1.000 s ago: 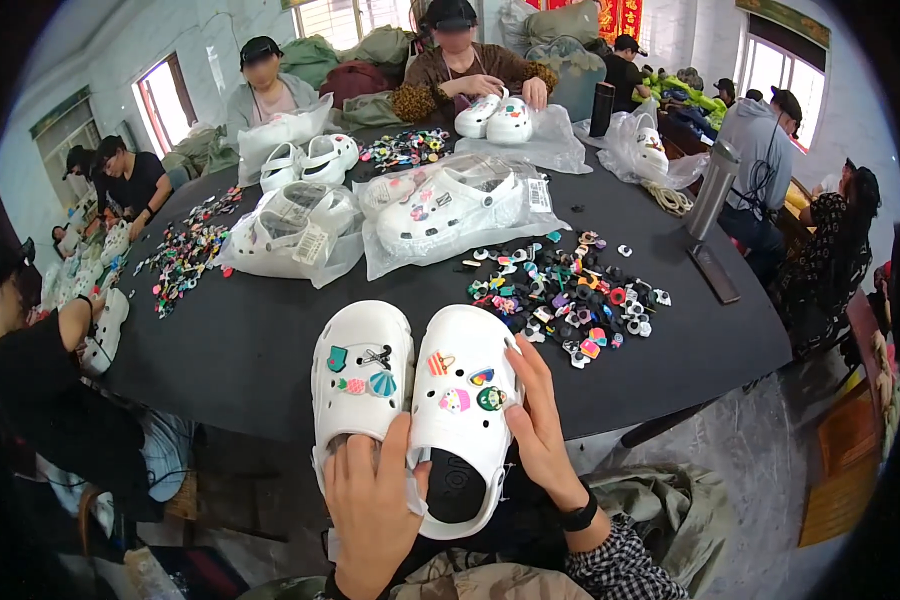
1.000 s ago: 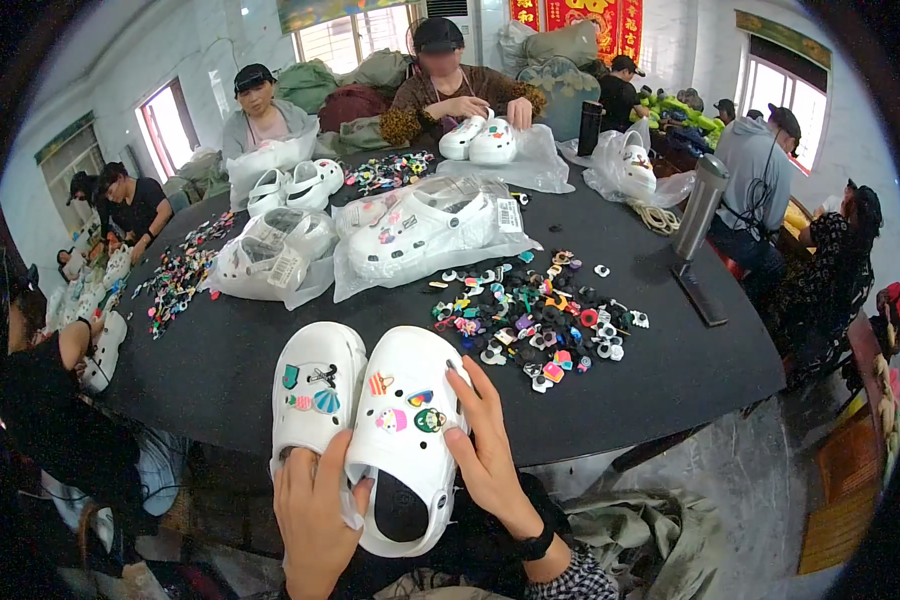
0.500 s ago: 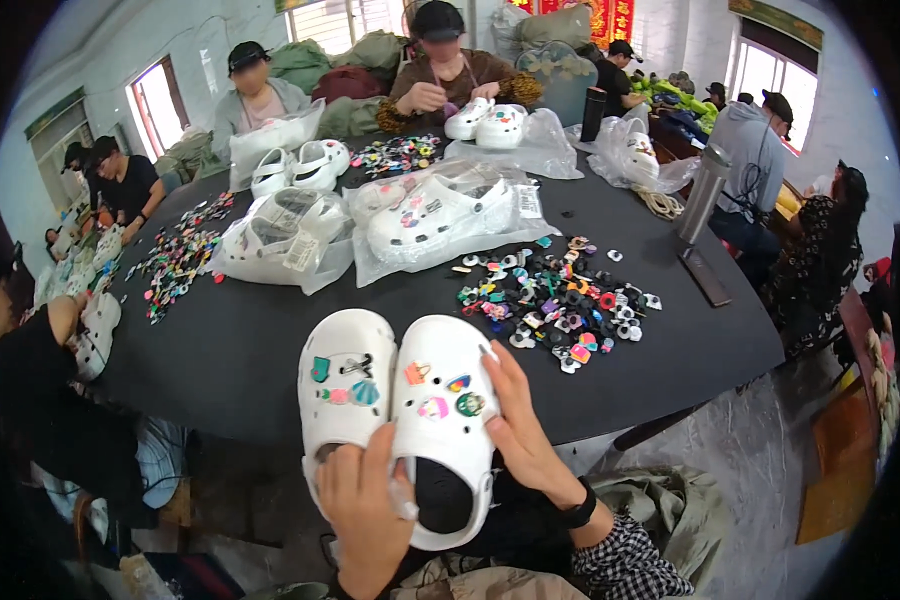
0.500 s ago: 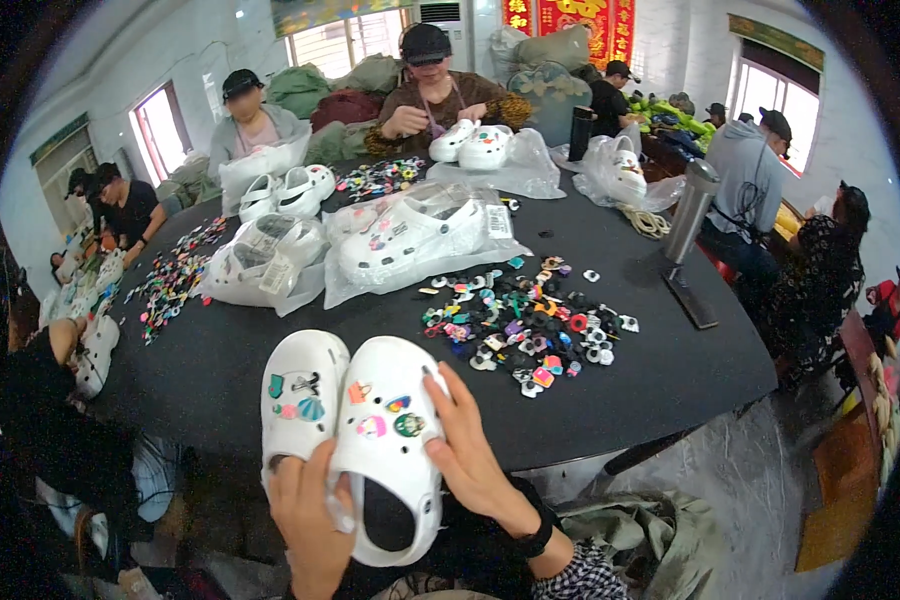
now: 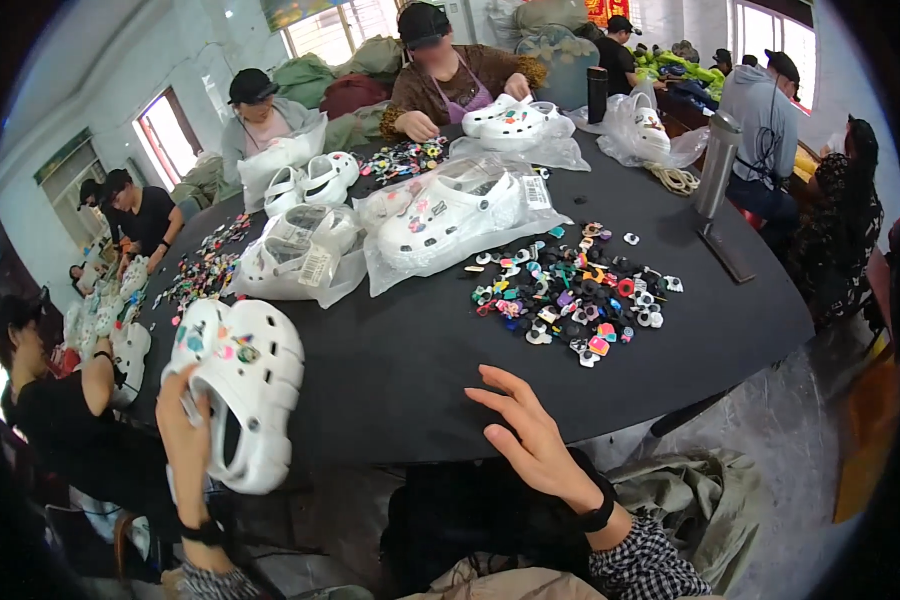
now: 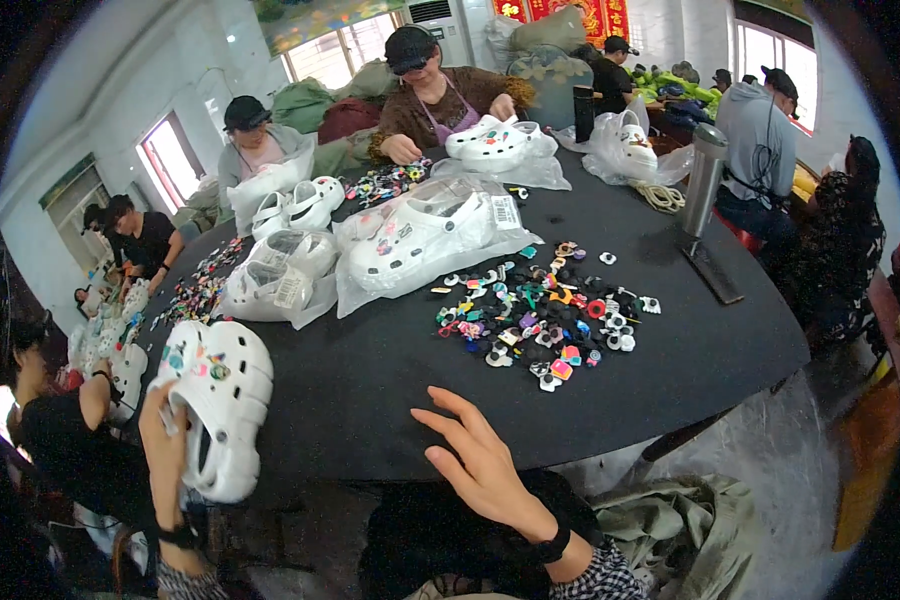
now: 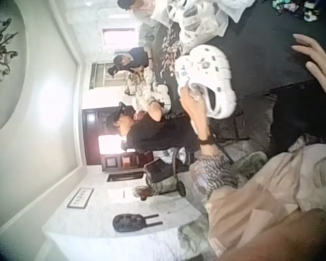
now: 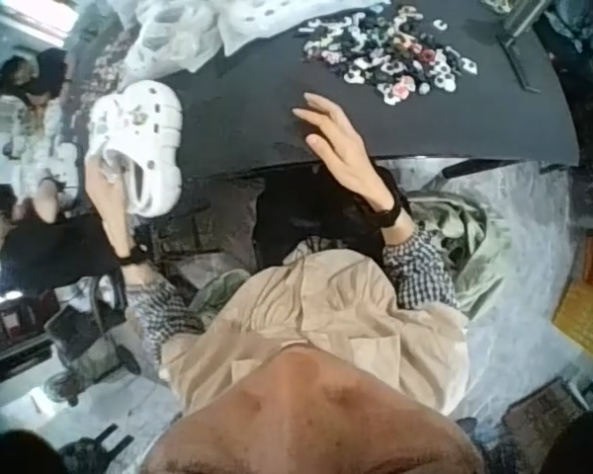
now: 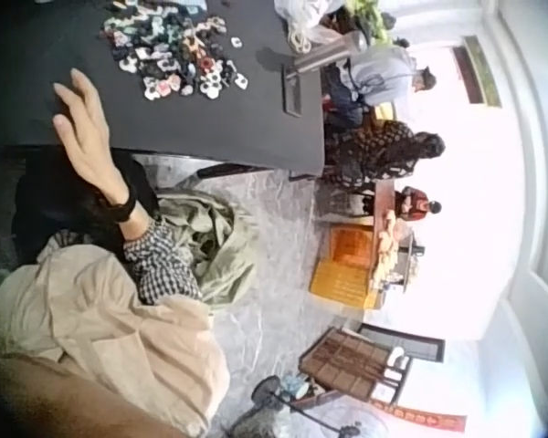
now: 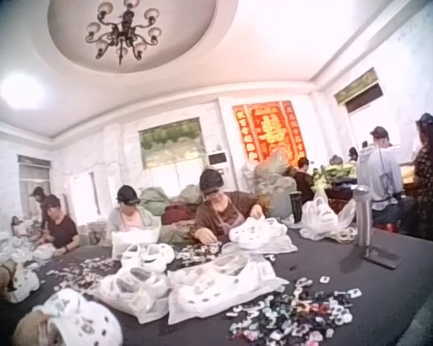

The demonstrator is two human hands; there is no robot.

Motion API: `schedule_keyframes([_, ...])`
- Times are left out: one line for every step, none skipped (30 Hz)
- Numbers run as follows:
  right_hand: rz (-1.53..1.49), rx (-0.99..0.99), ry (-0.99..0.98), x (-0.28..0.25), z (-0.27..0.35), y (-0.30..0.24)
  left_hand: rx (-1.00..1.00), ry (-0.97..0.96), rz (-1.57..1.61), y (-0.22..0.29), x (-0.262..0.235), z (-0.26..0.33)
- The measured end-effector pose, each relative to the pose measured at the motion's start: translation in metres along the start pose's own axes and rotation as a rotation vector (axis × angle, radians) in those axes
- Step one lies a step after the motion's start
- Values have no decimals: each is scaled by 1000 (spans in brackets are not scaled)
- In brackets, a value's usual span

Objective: Decorating white clogs by pushing colorful charms into the holes.

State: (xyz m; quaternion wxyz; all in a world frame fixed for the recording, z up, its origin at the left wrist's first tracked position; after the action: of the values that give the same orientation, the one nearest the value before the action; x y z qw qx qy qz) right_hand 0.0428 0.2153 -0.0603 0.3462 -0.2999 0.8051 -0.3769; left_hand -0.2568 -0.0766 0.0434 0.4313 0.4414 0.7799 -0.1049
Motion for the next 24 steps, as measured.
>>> schedule_keyframes([-27, 6, 17, -1, -1, -2, -30, -2, -58, -26, -1, -12])
schedule_keyframes([-40, -2, 8, -1, -1, -1, -39, 6, -15, -52, 1, -23])
schedule_keyframes([0, -2, 6, -2, 0, 1, -46, 13, 32, -79, 6, -33])
schedule_keyframes([33, -9, 5, -1, 0, 1, -94, -60, 44, -114, 8, -41])
schedule_keyframes([27, -16, 1, -1, 0, 0, -97, -54, 36, -137, 15, -45])
schedule_keyframes([30, 5, 2, 0, 1, -1, -100, -131, -47, -156, 24, -45])
schedule_keyframes([25, 19, 0, 1, 1, 0, -106, -204, -138, -174, 25, -43])
schedule_keyframes([26, 22, 3, 1, 1, 1, -242, -379, -204, -188, 27, -40])
schedule_keyframes([20, 11, -3, 3, 0, 1, -250, -370, -210, -196, 22, -37])
schedule_keyframes([29, 15, -6, 4, 0, 2, -297, -402, -259, -197, 23, -33])
schedule_keyframes([43, 23, -7, 4, 2, 3, -342, -439, -303, -183, 24, -32])
schedule_keyframes([48, 27, -12, 3, 1, 3, -383, -410, -479, -168, 25, -31])
schedule_keyframes([31, 37, -21, 3, 0, 1, -391, -412, -474, -153, 27, -29])
schedule_keyframes([13, 47, -31, 3, -1, 1, -240, -268, -492, -134, 25, -29])
schedule_keyframes([17, 47, -41, 3, -2, -1, -90, -122, -506, -115, 25, -28])
schedule_keyframes([-40, 58, -53, 2, -3, -2, 1, -124, -375, -94, 24, -27])
schedule_keyframes([-91, 72, -66, 0, -4, -3, 91, -123, -240, -71, 26, -25])
schedule_keyframes([-84, 76, -87, -3, -4, -2, 115, -128, -185, -43, 42, -21])
schedule_keyframes([-72, 74, -94, -6, -4, -1, 147, -188, -89, -19, 51, -18])
schedule_keyframes([-93, 95, -130, -8, -4, 1, 155, -217, -10, 6, 62, -13])
schedule_keyframes([-114, 117, -162, -12, -4, 3, 132, -312, 57, 25, 72, -8])
schedule_keyframes([-97, 115, -168, -16, -5, 0, 173, -337, 147, 39, 82, -3])
schedule_keyframes([-212, 224, -210, -19, -4, -1, 195, -335, 170, 49, 95, 4])
schedule_keyframes([-328, 334, -249, -24, -2, -5, 197, -350, 216, 59, 106, 9])
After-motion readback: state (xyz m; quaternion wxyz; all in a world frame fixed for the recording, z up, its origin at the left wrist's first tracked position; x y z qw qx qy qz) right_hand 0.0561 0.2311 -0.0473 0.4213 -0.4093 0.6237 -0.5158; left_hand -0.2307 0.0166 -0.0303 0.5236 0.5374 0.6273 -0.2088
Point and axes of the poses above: each hand's wrist, its own z-axis away from the middle knuckle, its own x-axis out of the palm, y = z × x, the point moved 4 cm from there along -z, towards the middle knuckle, and after that the axes turned 3 degrees about -y, right-handed, at the moved point
